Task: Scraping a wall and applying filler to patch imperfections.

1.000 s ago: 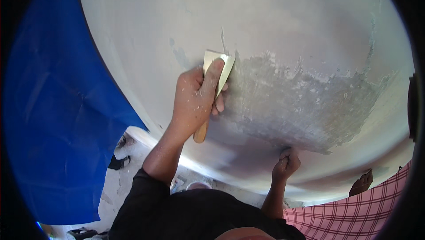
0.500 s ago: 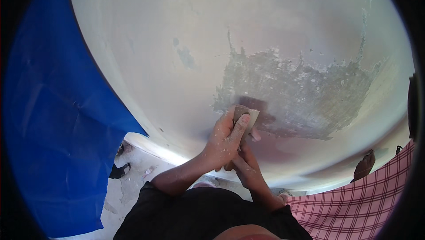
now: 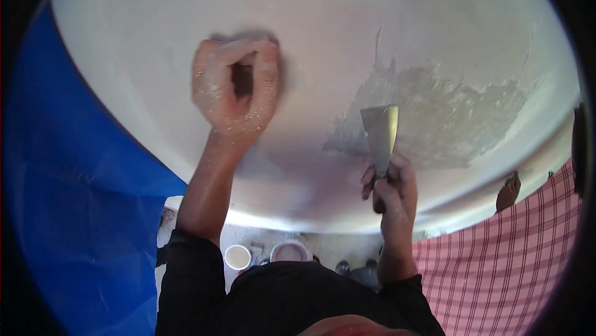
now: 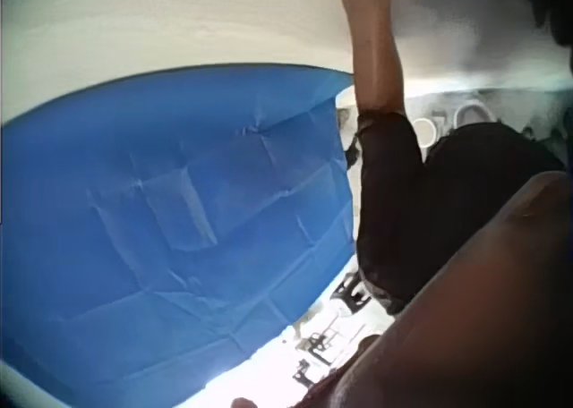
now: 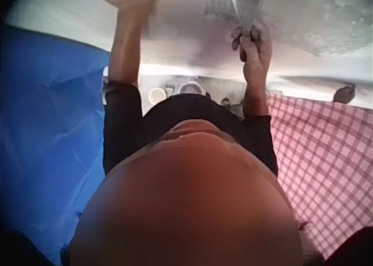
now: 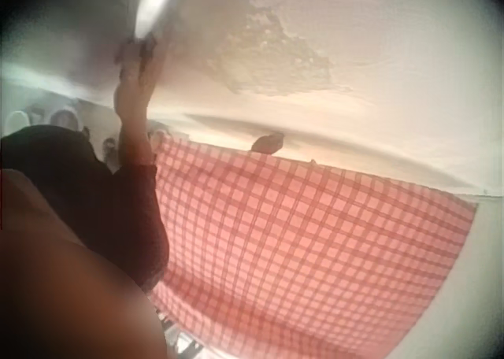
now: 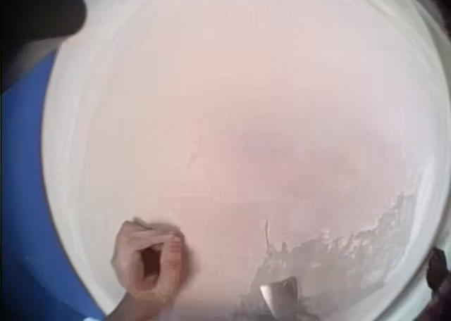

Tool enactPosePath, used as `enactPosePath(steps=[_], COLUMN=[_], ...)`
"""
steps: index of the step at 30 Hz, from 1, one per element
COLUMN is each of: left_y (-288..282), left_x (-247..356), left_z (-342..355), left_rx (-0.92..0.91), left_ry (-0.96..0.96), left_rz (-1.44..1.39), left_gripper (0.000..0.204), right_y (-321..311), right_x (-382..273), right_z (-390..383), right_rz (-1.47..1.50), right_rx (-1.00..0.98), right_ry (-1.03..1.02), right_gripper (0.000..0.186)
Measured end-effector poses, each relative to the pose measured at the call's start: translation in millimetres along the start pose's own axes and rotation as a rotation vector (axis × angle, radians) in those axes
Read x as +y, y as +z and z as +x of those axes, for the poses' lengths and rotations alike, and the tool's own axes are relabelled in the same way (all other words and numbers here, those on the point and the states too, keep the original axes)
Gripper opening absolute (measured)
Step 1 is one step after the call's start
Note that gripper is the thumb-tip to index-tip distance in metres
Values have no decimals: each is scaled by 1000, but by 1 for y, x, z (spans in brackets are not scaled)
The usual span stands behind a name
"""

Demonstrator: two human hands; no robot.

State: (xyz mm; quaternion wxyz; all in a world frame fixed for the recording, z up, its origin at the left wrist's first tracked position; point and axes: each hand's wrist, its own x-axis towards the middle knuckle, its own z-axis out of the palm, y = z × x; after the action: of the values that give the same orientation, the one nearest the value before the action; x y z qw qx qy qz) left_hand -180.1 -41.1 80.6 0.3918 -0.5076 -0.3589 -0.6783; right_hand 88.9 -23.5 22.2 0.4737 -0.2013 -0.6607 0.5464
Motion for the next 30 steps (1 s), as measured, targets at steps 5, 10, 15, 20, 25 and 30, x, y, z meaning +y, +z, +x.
enactPosePath(steps=[5, 10, 15, 20, 25, 30], left_y=[-2, 4, 6, 10, 17, 10], left_x=[-15, -18, -22, -19, -21, -14], left_z=[5, 4, 4, 5, 6, 4], left_rx=[-22, 19, 78, 61, 48, -14], left_ry=[224, 273, 299, 284, 320, 245], left_rz=[-84, -95, -88, -130, -115, -79], left_gripper=[10, 12, 15, 12, 13, 14], right_y=[16, 20, 26, 35, 41, 35], right_x=[-16, -43, -71, -85, -83, -66], right_z=[10, 23, 33, 33, 36, 30], right_rz=[-216, -598, -1097, -1268, -1456, -1433], right_rx=[232, 355, 309, 321, 297, 311], right_ry=[92, -18, 6, 84, -38, -22], right_gripper=[21, 29, 40, 44, 29, 28])
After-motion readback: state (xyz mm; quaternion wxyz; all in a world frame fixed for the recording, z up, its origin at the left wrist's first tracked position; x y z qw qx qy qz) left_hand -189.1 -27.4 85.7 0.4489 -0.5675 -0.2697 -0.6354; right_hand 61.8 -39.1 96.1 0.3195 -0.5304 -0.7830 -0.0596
